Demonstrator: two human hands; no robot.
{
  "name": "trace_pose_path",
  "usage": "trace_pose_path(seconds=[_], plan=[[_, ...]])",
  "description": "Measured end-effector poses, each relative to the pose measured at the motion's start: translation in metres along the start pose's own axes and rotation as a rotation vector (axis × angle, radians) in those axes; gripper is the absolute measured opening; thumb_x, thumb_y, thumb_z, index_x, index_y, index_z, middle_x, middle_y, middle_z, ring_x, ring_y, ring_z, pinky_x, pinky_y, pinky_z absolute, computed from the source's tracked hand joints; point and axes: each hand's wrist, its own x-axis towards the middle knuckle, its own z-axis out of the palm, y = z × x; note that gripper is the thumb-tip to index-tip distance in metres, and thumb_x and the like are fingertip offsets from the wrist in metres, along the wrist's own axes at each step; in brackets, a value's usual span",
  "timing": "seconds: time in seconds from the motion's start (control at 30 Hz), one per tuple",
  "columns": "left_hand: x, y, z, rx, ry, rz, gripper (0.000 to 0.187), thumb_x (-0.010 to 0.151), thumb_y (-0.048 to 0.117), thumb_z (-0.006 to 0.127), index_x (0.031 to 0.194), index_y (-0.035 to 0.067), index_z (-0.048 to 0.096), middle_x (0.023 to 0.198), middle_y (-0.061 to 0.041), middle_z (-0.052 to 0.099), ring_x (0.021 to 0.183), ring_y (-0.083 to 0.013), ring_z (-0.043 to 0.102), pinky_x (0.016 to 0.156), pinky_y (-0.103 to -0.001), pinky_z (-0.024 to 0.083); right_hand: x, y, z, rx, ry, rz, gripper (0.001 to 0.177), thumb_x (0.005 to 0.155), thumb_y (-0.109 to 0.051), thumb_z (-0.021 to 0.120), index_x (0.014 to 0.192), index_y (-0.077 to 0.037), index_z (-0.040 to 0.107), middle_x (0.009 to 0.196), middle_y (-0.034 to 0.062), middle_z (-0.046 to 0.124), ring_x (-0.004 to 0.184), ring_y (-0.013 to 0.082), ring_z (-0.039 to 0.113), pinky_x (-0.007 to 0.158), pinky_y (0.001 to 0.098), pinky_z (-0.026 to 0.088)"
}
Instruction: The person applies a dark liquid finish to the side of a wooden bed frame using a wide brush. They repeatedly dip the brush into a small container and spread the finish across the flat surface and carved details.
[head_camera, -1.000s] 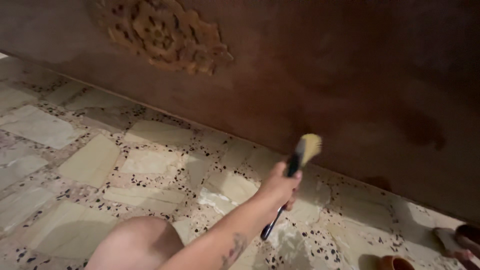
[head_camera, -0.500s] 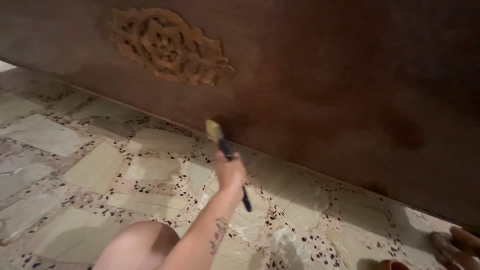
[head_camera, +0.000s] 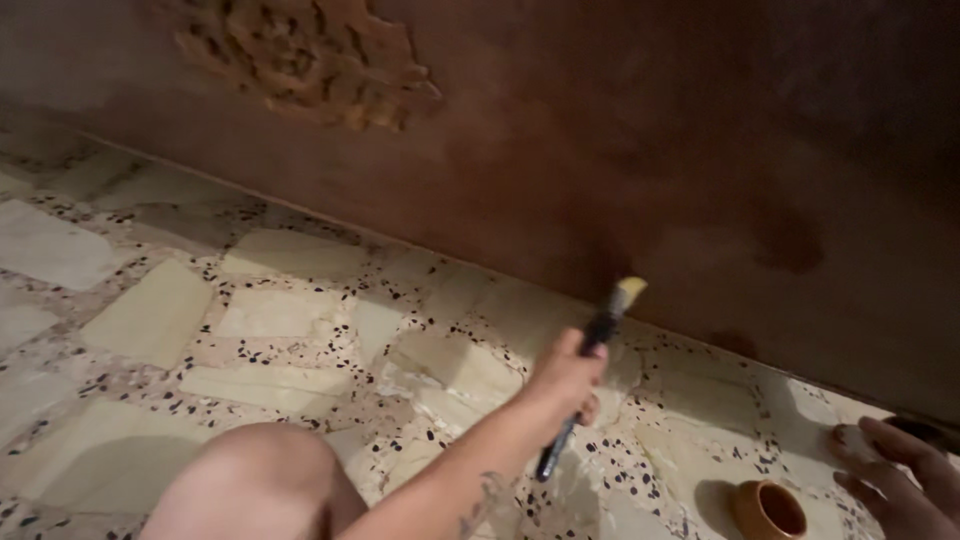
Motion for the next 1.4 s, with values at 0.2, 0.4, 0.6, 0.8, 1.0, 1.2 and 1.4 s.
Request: trace_pose_path(seconds=[0.2, 0.4, 0.6, 0.8, 1.0, 1.2, 1.4], plan=[[0.001, -0.010, -0.013, -0.257, 0.280, 0.040, 0.024, 0.104, 0.025, 0.057, 0.120, 0.013, 0.043, 0.071, -0.004, 0.049, 0.046, -0.0123, 0.044, 0.038, -0.031, 0.037, -0.049, -0.078, 0.014, 0.184, 0.048, 0.007, 0.035, 0.100, 0.001, 0.056, 0.134, 0.009, 0.060, 0.123, 0.0207, 0.064, 0.119, 0.0307, 0.065, 0.096, 0.0448, 0.056], [-0.008, -0.009, -0.018, -0.195, 0.529, 0.053, 0.038, 0.104, 0.029, 0.051, 0.142, 0.025, 0.046, 0.072, -0.004, 0.056, 0.046, -0.0127, 0.049, 0.039, -0.030, 0.039, -0.069, -0.103, 0.010, 0.159, 0.127, 0.017, 0.037, 0.095, 0.003, 0.059, 0.131, 0.011, 0.061, 0.115, 0.0216, 0.066, 0.112, 0.0314, 0.068, 0.098, 0.0432, 0.056], [-0.002, 0.006, -0.038, -0.302, 0.848, 0.135, 0.046, 0.103, 0.027, 0.046, 0.147, 0.034, 0.036, 0.075, -0.005, 0.059, 0.048, -0.0145, 0.054, 0.042, -0.031, 0.044, -0.059, -0.091, 0.007, 0.227, 0.090, -0.009, 0.035, 0.095, 0.004, 0.057, 0.129, 0.011, 0.061, 0.117, 0.0209, 0.065, 0.113, 0.0305, 0.068, 0.096, 0.0432, 0.057], [0.005, 0.004, -0.045, -0.187, 0.546, 0.123, 0.030, 0.106, 0.027, 0.044, 0.134, 0.016, 0.044, 0.076, -0.003, 0.057, 0.051, -0.0130, 0.051, 0.045, -0.030, 0.043, -0.061, -0.099, 0.012, 0.153, 0.084, 0.018, 0.035, 0.097, 0.004, 0.054, 0.130, 0.012, 0.061, 0.119, 0.0250, 0.066, 0.115, 0.0323, 0.069, 0.095, 0.0427, 0.057], [0.004, -0.039, 0.008, 0.347, -0.233, 0.109, 0.057, 0.098, 0.019, 0.055, 0.152, 0.023, 0.036, 0.087, -0.005, 0.061, 0.055, -0.0121, 0.051, 0.044, -0.029, 0.043, -0.063, -0.098, 0.016, 0.124, 0.085, 0.018, 0.035, 0.095, 0.005, 0.055, 0.129, 0.012, 0.061, 0.121, 0.0240, 0.066, 0.116, 0.0336, 0.069, 0.096, 0.0435, 0.058], [0.001, -0.039, 0.037, 0.483, -0.318, 0.124, 0.068, 0.099, 0.023, 0.058, 0.162, 0.032, 0.032, 0.092, -0.009, 0.064, 0.060, -0.0118, 0.055, 0.047, -0.029, 0.047, -0.049, -0.076, 0.011, 0.074, 0.065, -0.009, 0.031, 0.099, 0.002, 0.057, 0.129, 0.010, 0.060, 0.120, 0.0236, 0.068, 0.117, 0.0312, 0.069, 0.097, 0.0436, 0.058], [-0.010, -0.010, -0.001, 0.095, 0.222, 0.078, 0.044, 0.098, 0.020, 0.060, 0.140, 0.021, 0.046, 0.073, -0.006, 0.061, 0.047, -0.0126, 0.052, 0.041, -0.032, 0.041, -0.047, -0.076, 0.015, 0.014, 0.091, 0.018, 0.030, 0.100, 0.003, 0.060, 0.129, 0.009, 0.062, 0.118, 0.0225, 0.068, 0.111, 0.0302, 0.069, 0.093, 0.0406, 0.059]])
